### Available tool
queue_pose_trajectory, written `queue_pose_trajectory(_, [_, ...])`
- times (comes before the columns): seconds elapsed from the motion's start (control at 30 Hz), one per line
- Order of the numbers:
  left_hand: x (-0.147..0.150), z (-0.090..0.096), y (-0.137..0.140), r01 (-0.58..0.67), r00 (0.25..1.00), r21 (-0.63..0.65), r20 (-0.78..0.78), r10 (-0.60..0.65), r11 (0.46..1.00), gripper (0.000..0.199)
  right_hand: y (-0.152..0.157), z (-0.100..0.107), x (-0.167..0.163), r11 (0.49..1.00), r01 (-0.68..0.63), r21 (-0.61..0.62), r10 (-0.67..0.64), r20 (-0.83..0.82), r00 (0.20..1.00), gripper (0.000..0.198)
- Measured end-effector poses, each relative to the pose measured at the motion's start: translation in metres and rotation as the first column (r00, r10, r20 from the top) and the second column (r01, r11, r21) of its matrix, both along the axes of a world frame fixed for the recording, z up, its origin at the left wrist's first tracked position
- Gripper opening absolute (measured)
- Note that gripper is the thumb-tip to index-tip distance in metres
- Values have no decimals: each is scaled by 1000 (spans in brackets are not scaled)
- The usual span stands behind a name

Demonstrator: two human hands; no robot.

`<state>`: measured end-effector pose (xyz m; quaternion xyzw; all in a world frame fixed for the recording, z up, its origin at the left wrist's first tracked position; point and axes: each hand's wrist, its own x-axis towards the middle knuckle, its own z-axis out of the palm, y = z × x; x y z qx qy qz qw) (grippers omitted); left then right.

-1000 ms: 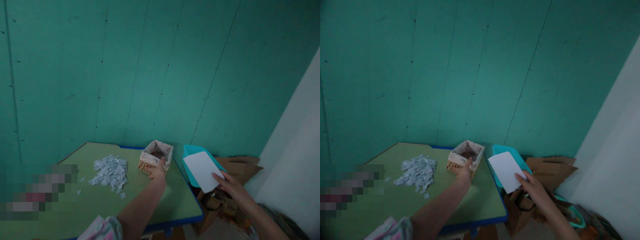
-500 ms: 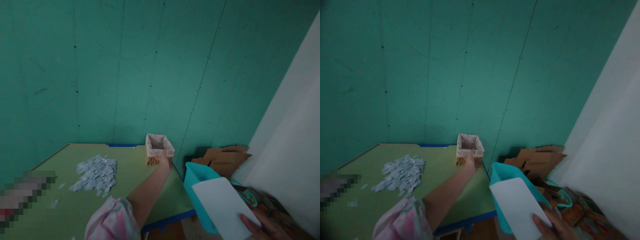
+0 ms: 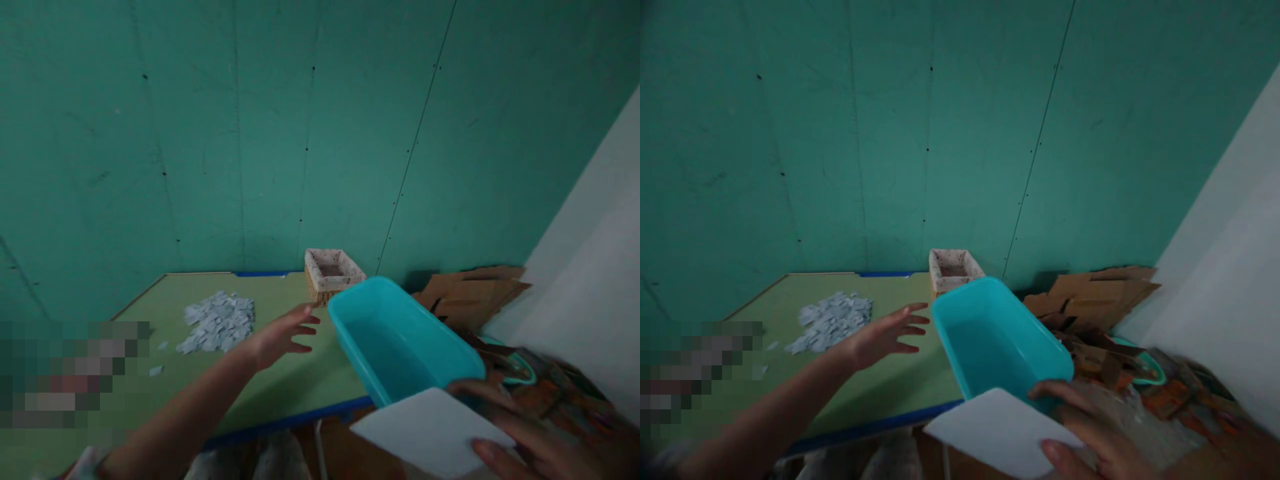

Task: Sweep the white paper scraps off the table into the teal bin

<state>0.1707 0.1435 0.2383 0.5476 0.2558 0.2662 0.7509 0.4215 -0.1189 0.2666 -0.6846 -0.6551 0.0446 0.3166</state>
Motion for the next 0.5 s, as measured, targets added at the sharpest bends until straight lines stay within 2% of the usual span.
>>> queue_pose_trajectory(0.07, [-34,0,-25,30,999,-32,40,-29,999,49,11,6,-18,964,-254,-79,255,5,967,19])
queue_pose_trajectory(0.17, [-82,-9,-57,54,995,-190,89,-38,980,50,27,15,-51,854,-501,-136,500,-48,865,17])
queue_pose_trajectory(0.23, [-111,-18,-78,-4,995,-288,92,32,958,46,35,18,-73,803,-581,-128,574,-92,814,19])
queue_pose_trajectory(0.33, [-144,-29,-110,-127,978,-356,109,176,926,34,45,18,-98,717,-675,-172,654,-168,738,22])
queue_pose_trajectory(0.43, [-174,-43,-140,-228,956,-372,91,280,900,23,53,15,-109,616,-745,-255,709,-232,666,18])
queue_pose_trajectory(0.5, [-197,-62,-156,-353,923,-401,-2,385,845,28,59,11,-109,567,-772,-286,711,-304,635,18])
